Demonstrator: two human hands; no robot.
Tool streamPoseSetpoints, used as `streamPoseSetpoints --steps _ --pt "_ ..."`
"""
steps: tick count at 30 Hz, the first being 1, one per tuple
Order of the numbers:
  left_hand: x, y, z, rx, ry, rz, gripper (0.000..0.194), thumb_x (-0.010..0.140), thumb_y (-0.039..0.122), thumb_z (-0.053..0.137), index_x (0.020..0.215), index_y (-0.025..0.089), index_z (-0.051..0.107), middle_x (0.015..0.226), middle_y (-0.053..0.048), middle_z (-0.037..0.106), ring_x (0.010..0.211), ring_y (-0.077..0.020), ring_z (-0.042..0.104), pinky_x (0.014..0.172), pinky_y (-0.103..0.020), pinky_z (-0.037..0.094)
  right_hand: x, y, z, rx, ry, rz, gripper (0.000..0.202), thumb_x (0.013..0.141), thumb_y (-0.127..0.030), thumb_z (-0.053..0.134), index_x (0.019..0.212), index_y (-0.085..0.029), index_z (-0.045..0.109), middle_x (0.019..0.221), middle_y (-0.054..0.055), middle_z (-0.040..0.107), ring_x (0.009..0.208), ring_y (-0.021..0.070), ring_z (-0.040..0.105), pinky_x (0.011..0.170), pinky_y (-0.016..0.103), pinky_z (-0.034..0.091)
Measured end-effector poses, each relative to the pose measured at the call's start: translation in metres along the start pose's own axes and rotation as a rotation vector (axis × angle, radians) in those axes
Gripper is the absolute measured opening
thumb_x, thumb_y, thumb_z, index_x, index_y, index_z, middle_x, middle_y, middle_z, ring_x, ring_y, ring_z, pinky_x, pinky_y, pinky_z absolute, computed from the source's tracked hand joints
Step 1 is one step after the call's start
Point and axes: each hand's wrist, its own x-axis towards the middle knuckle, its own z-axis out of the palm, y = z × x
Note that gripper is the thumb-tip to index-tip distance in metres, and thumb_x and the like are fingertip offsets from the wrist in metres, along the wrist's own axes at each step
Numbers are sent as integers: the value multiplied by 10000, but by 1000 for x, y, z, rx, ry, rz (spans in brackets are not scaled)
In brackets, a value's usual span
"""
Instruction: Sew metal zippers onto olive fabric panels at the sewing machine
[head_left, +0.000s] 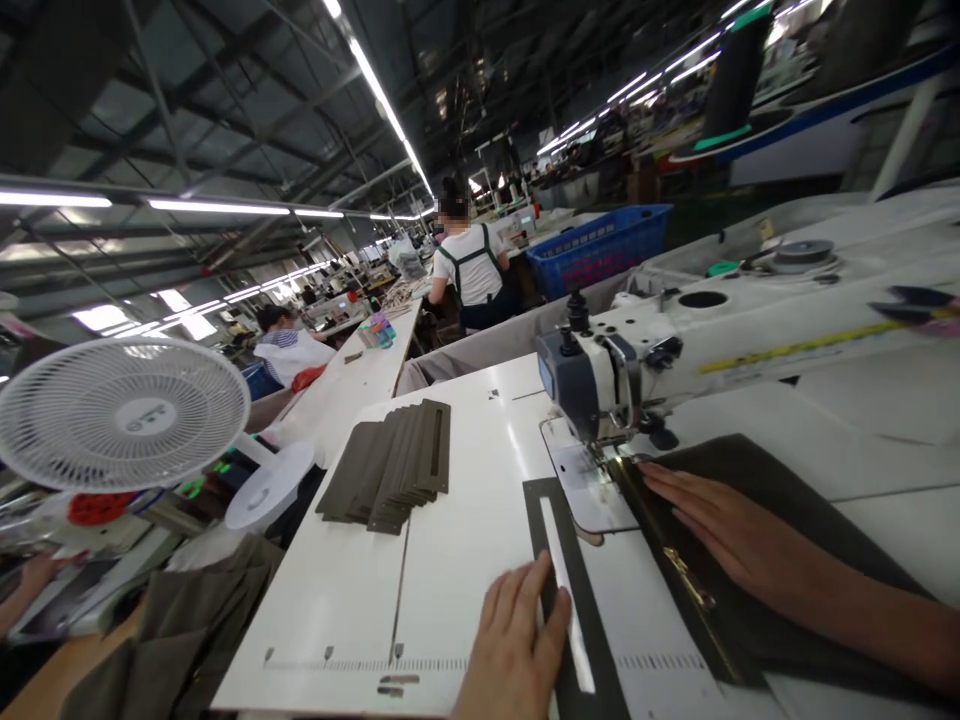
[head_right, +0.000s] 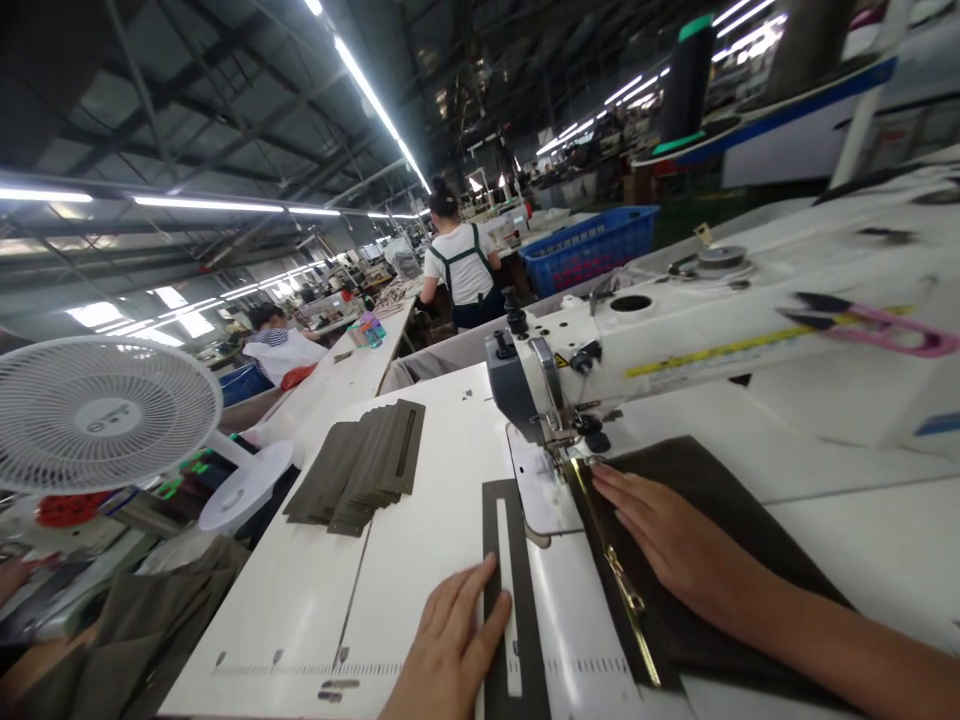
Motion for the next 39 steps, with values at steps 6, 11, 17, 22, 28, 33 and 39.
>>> streamPoseSetpoints --steps 6,11,17,22,28,33,39 --pt "38 -18 -40 -368 -137 -37 768 802 409 669 1451 182 328 1425 -214 448 1329 -367 430 1061 -551 419 6 -7 -10 -37 -44 -13 437 957 -242 428 1380 -174 513 1379 101 546 1209 244 561 999 414 513" --pt "65 -27 -44 -356 -83 -36 550 817 173 579 1352 152 452 1474 -205 385 1408 -363 303 1087 -606 370 13 -13 -20 -79 -96 -26 392 961 -229 407 1288 -100 580 1344 135 570 1198 244 570 995 420 514" --pt "90 -37 -24 -271 64 -95 409 863 28 403 1189 171 604 1157 -118 646 1095 -245 605 927 -461 560 17 -15 -24 -85 -139 -7 401 961 -205 367 1263 -61 588 1353 166 554 1228 255 545 1017 452 487" --pt "88 -21 -35 -231 214 -119 383 922 67 392 1190 210 625 1081 -92 689 987 -217 667 840 -394 605 12 -19 -24 -91 -155 -6 424 970 -253 373 1318 -89 552 1399 162 508 1287 258 488 1050 476 444" --pt "99 25 -36 -210 355 18 386 960 87 394 1326 138 503 1293 -154 616 1216 -208 582 994 -350 542 -2 -30 -18 -102 -94 -34 473 973 -286 374 1398 -98 462 1431 155 477 1328 243 440 1070 473 415" --pt "134 37 -11 -67 51 9 312 944 114 414 1194 80 599 1252 -172 640 1191 -261 599 1016 -395 527 -4 -30 -17 -80 -64 -85 578 946 -205 364 1513 -149 265 1416 144 500 1318 231 453 1055 462 424" --pt "146 31 -5 -58 -1 -5 280 948 102 421 1130 113 634 1282 -160 622 1235 -263 563 1085 -427 462 2 -33 -21 -136 -21 -109 628 918 -161 361 1526 -117 210 1393 159 522 1283 231 493 1036 435 438"
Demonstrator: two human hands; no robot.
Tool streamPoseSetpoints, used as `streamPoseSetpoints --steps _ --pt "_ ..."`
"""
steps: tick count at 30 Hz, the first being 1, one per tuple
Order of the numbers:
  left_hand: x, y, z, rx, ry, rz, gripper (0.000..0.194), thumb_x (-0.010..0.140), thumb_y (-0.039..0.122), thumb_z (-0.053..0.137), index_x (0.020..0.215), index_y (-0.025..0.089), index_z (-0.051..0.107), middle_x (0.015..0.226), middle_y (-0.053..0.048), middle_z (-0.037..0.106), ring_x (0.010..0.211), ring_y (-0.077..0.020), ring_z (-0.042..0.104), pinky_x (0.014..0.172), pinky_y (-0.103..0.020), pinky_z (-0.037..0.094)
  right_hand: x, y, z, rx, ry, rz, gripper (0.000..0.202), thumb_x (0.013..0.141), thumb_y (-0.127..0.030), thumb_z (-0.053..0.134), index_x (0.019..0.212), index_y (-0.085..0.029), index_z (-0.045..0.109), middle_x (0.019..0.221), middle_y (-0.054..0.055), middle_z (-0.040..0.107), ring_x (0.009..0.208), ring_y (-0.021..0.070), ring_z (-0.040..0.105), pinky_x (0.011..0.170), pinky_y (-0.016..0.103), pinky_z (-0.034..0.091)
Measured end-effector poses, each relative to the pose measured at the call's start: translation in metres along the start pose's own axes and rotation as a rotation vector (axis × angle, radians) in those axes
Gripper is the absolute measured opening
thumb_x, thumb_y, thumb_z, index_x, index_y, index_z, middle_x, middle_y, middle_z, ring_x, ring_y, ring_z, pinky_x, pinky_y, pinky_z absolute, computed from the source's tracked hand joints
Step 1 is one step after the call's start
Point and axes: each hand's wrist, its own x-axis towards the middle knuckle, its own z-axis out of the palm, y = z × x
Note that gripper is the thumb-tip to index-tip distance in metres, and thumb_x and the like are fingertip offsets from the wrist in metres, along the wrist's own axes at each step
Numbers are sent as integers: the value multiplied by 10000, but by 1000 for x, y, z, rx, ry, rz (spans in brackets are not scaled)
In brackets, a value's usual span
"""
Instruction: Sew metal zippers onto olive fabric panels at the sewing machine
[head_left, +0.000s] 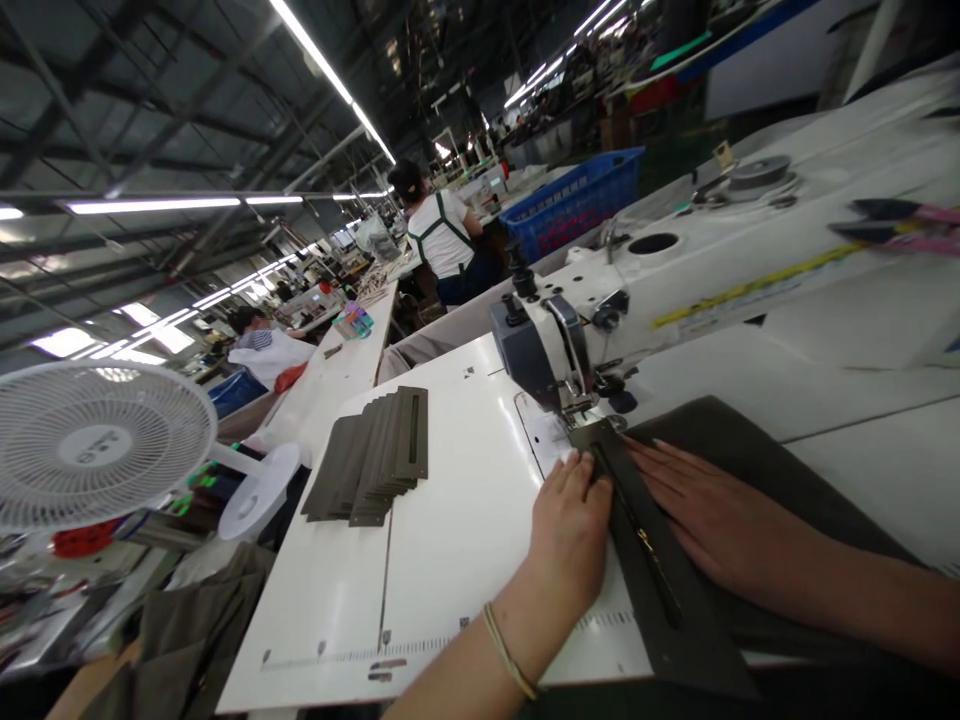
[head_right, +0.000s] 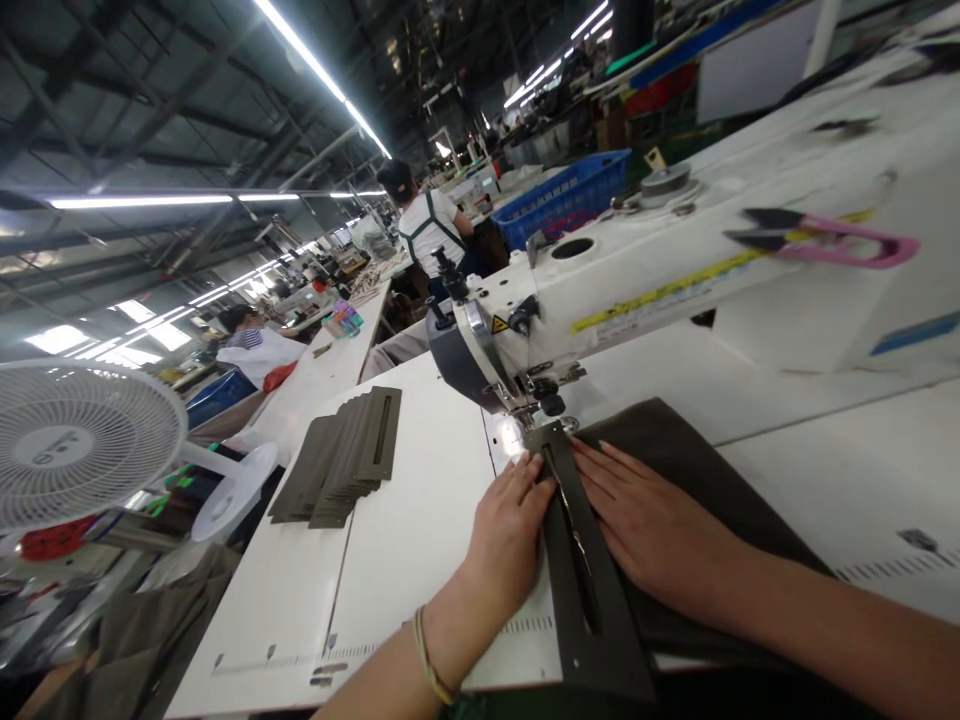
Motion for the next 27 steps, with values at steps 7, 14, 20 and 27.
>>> streamPoseSetpoints --steps 7,14,20,27 --pt "-2 0 4 5 118 25 264 967 98 411 1132 90 617 1205 -160 657 1148 -244 616 1041 -431 506 0 -3 4 12 -5 43 618 900 -166 384 1498 -66 262 1355 177 553 1245 225 520 1024 431 439" --pt "-8 -2 8 28 79 -15 328 950 67 437 1249 73 572 1286 -194 591 1245 -286 546 1014 -440 525 13 -13 5 -8 66 173 505 871 -136 385 1363 -120 494 1292 122 609 1184 228 539 992 430 407" --pt "-7 -12 4 22 51 64 434 948 46 402 1367 119 487 1393 -172 524 1288 -263 512 1010 -416 533 25 -15 -4 32 91 235 414 913 -328 450 1280 -196 587 1205 91 656 1117 242 561 970 429 372" --pt "-10 -20 6 69 94 76 553 919 -4 364 1459 114 360 1354 -167 564 1281 -248 516 969 -389 549 24 -14 -1 37 68 258 454 900 -388 499 1305 -197 569 1250 89 636 1143 255 538 992 450 344"
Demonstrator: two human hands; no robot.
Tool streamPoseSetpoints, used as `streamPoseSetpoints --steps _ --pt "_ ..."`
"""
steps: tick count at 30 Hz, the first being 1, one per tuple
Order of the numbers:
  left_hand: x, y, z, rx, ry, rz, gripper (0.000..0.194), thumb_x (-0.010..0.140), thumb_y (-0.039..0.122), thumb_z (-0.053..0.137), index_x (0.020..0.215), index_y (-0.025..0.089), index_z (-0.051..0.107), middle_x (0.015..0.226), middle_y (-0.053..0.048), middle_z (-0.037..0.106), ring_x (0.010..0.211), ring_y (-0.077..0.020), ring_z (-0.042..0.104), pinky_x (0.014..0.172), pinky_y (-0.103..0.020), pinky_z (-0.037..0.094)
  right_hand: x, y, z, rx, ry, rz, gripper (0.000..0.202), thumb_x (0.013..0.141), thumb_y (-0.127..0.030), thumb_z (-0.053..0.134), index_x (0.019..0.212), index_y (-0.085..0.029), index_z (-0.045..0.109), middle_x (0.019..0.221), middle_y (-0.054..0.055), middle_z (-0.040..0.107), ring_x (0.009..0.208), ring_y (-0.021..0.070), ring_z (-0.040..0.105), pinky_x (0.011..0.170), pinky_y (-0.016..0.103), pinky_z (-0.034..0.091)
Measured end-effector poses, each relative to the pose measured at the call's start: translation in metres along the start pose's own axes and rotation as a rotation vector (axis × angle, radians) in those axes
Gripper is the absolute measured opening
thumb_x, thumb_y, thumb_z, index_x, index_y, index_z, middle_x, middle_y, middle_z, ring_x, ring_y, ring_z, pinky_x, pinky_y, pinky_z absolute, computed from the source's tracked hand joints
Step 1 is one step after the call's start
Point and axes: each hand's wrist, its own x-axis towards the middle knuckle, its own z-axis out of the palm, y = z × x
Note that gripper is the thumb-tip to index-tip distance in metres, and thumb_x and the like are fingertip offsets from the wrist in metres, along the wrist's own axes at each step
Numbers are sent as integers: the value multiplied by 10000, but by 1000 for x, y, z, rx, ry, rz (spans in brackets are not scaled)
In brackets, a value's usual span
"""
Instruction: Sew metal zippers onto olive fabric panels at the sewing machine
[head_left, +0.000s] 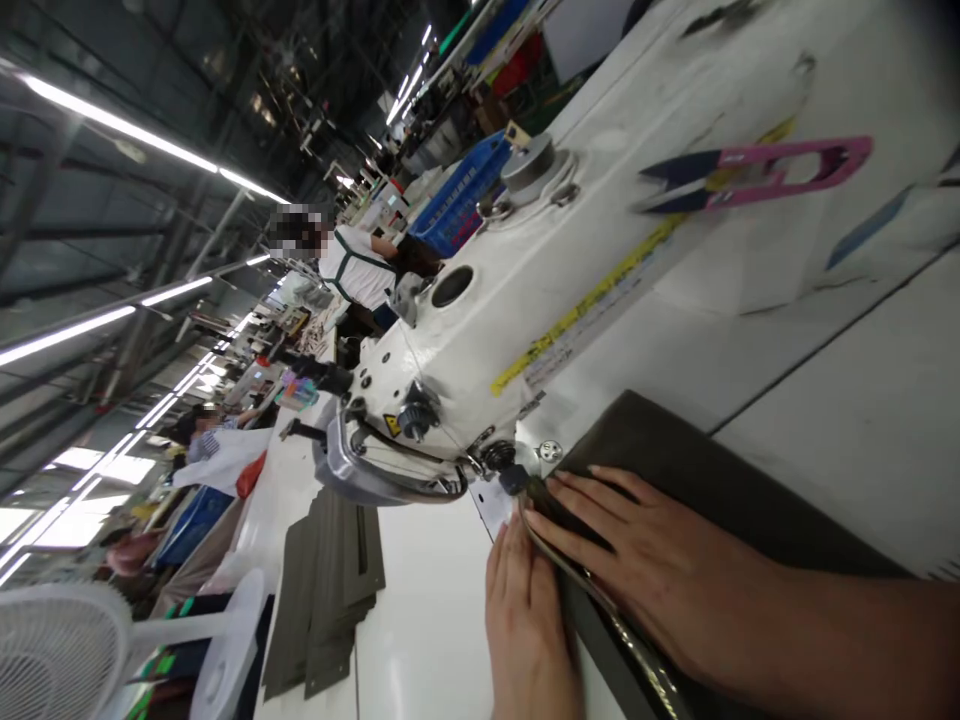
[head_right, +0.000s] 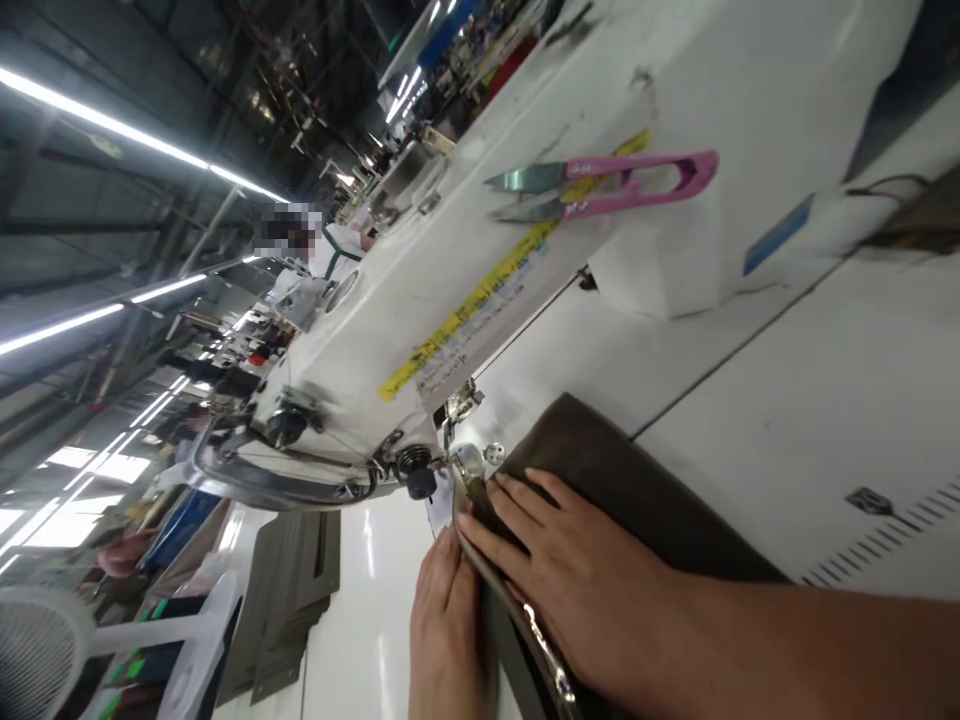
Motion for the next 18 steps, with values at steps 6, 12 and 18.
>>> streamPoseSetpoints --steps 6,12,18 --pt "4 1 -1 4 -6 14 504 925 9 365 1422 81 403 1335 -165 578 1256 -225 525 972 -351 530 0 0 -1 -13 -17 -8 470 901 -403 492 1315 -189 554 1258 89 630 1145 263 531 984 455 347" --pt "7 3 -3 44 6 24 495 914 10 357 1398 86 424 1310 -160 595 1218 -236 547 941 -366 534 -1 -2 -1 -17 17 3 482 860 -397 524 1283 -174 586 1248 78 638 1146 269 519 1006 457 305" --pt "10 2 -5 88 -34 37 492 885 -17 358 1354 95 454 1275 -154 620 1181 -245 580 916 -385 558 -1 -2 -1 -23 29 1 452 862 -371 539 1263 -172 602 1238 86 641 1146 275 518 1013 471 295"
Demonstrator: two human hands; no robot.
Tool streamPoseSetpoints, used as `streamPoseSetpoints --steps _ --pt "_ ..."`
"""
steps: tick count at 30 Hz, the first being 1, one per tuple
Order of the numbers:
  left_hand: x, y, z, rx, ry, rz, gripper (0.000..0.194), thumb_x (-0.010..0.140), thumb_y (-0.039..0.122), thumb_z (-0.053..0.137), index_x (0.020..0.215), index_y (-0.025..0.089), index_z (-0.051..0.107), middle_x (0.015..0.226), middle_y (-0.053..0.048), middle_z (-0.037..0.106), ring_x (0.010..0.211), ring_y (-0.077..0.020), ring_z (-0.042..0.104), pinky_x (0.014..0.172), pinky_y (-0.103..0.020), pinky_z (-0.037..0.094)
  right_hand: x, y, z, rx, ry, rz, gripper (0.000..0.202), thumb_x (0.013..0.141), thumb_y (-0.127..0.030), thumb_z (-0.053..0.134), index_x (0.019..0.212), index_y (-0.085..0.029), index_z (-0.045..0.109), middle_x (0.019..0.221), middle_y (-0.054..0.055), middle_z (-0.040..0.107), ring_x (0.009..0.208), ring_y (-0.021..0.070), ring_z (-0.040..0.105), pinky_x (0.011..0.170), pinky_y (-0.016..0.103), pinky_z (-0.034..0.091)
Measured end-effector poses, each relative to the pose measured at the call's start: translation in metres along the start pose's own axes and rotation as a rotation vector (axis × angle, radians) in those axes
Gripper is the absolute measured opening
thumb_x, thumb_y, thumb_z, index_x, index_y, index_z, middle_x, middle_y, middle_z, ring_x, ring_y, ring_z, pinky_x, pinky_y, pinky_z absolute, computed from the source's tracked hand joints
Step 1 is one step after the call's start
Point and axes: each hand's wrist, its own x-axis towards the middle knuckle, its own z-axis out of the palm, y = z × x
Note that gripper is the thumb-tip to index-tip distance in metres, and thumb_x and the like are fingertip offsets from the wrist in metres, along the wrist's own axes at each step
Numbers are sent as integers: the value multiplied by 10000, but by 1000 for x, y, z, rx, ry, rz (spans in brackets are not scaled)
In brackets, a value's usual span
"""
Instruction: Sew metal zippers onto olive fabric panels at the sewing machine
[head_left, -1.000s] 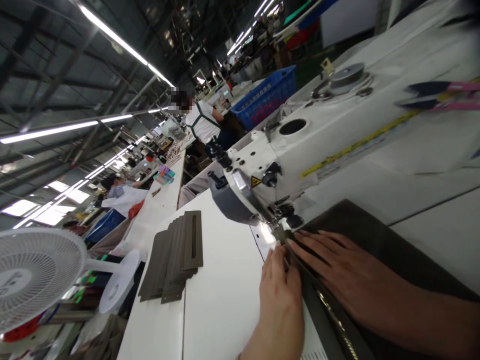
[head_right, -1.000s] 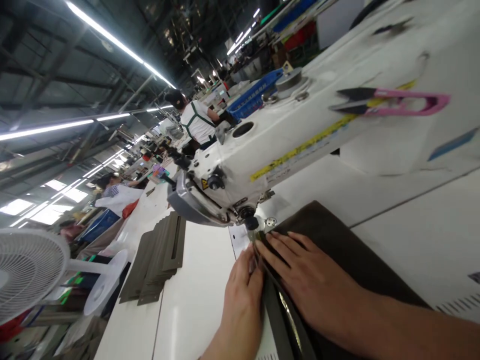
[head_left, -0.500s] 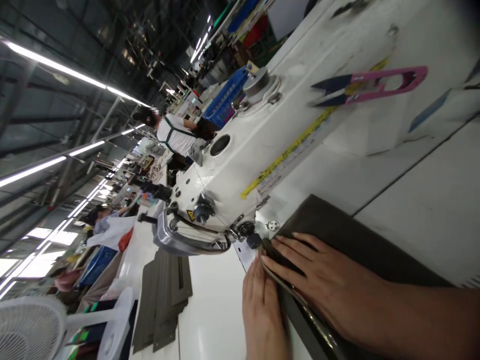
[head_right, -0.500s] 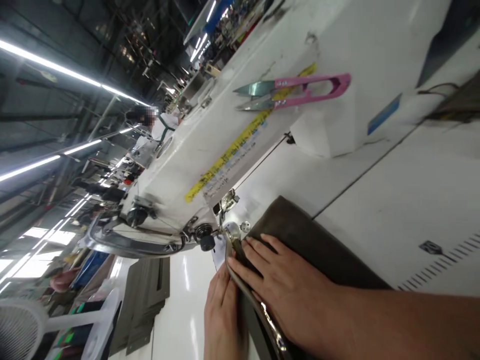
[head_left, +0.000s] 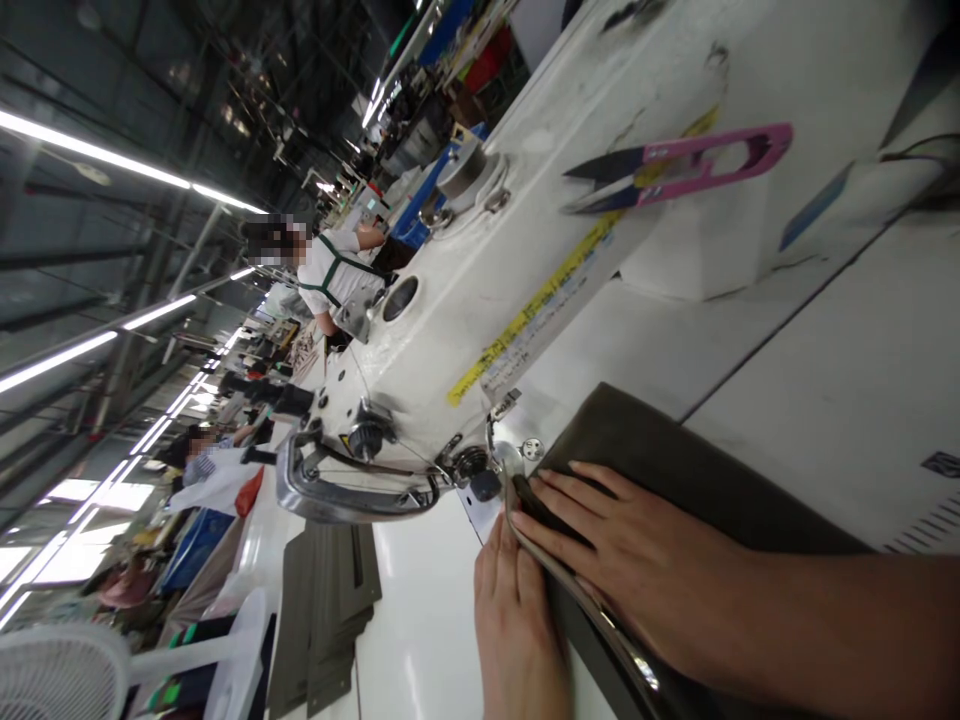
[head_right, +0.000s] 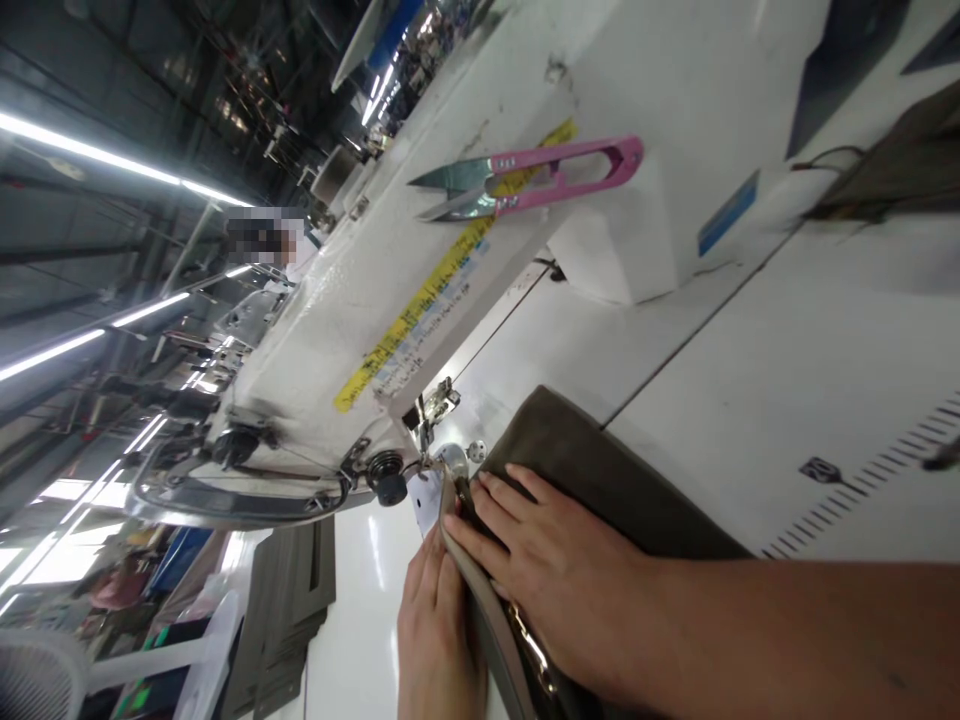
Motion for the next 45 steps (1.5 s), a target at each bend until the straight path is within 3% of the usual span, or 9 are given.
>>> streamPoseSetpoints --steps 6,11,20,24,34,45 --pt "6 4 -5 3 -39 4 443 885 -27 370 1291 101 491 1310 -169 596 1209 -253 576 933 -408 571 -3 1 2 34 11 31 433 901 -325 504 1249 -83 593 1261 130 622 1171 246 523 1041 443 339" --pt "4 8 -2 -83 22 -13 412 898 -21 374 1287 69 478 1316 -204 583 1231 -259 563 953 -431 568 -8 5 4 66 -22 -46 454 928 -284 458 1344 -116 527 1332 123 582 1261 233 487 1064 435 354" --pt "4 25 1 -143 99 -219 220 931 96 518 1116 123 633 1228 -155 635 1132 -262 605 927 -435 570 -16 15 5 -65 -27 -235 495 895 -159 383 1378 -103 476 1356 137 562 1290 224 473 1042 431 384" --pt "3 26 6 -109 128 -183 219 942 117 502 1117 97 632 1180 -161 654 1070 -254 629 892 -403 584 -17 20 5 -128 -75 -313 522 887 -154 388 1403 -91 441 1361 155 553 1282 235 481 1027 431 401" --pt "5 30 11 12 96 -144 238 941 86 464 1114 53 624 1149 -184 669 1084 -261 639 844 -372 594 -14 20 -1 -123 -74 -322 563 884 -140 372 1445 -89 385 1342 154 570 1256 243 510 1006 433 425" --pt "16 17 24 20 105 -161 220 940 61 455 1066 73 635 1156 -171 661 1094 -232 628 974 -415 529 -3 29 12 -96 -94 -309 593 882 -113 351 1474 -81 330 1300 171 597 1218 240 546 1008 444 431"
